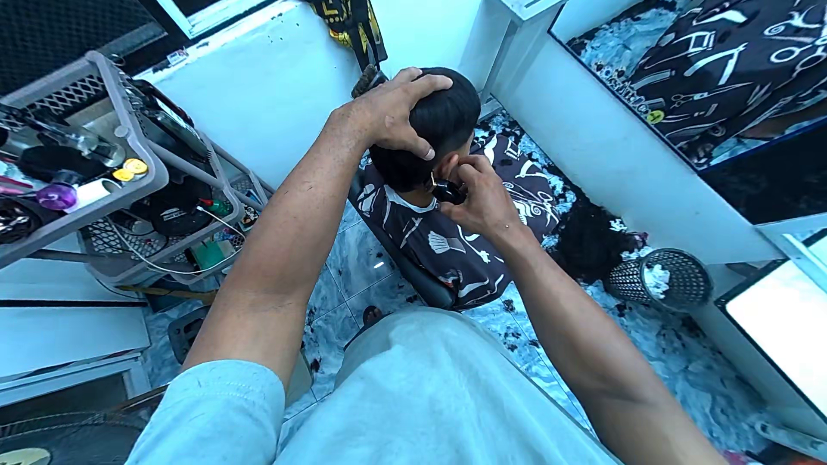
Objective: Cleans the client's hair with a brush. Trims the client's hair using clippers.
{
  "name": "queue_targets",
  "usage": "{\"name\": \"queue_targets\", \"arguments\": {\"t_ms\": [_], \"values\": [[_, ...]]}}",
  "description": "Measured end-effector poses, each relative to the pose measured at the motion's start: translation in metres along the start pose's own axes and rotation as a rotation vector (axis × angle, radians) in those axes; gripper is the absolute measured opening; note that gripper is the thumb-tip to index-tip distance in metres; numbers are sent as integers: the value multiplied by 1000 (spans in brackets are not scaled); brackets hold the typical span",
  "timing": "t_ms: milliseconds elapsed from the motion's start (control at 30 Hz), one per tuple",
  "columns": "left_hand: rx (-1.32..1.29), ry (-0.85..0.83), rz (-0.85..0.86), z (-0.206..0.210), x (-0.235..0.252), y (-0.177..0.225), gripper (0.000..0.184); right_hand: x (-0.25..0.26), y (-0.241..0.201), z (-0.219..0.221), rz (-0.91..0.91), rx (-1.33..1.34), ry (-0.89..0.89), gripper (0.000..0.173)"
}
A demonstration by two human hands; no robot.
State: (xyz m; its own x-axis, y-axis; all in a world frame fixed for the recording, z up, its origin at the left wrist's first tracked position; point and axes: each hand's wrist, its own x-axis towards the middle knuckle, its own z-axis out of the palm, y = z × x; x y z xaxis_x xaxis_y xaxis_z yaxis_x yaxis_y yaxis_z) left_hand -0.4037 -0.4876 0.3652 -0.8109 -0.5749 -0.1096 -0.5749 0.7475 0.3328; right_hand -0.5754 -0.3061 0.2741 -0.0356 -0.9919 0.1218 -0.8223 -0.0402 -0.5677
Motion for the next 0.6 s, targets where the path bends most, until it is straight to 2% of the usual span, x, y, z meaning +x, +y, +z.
{"name": "queue_targets", "arguments": {"t_ms": [600], "values": [[-11,4,17,0,2,-4,107,-6,9,4,10,12,-25,38]]}}
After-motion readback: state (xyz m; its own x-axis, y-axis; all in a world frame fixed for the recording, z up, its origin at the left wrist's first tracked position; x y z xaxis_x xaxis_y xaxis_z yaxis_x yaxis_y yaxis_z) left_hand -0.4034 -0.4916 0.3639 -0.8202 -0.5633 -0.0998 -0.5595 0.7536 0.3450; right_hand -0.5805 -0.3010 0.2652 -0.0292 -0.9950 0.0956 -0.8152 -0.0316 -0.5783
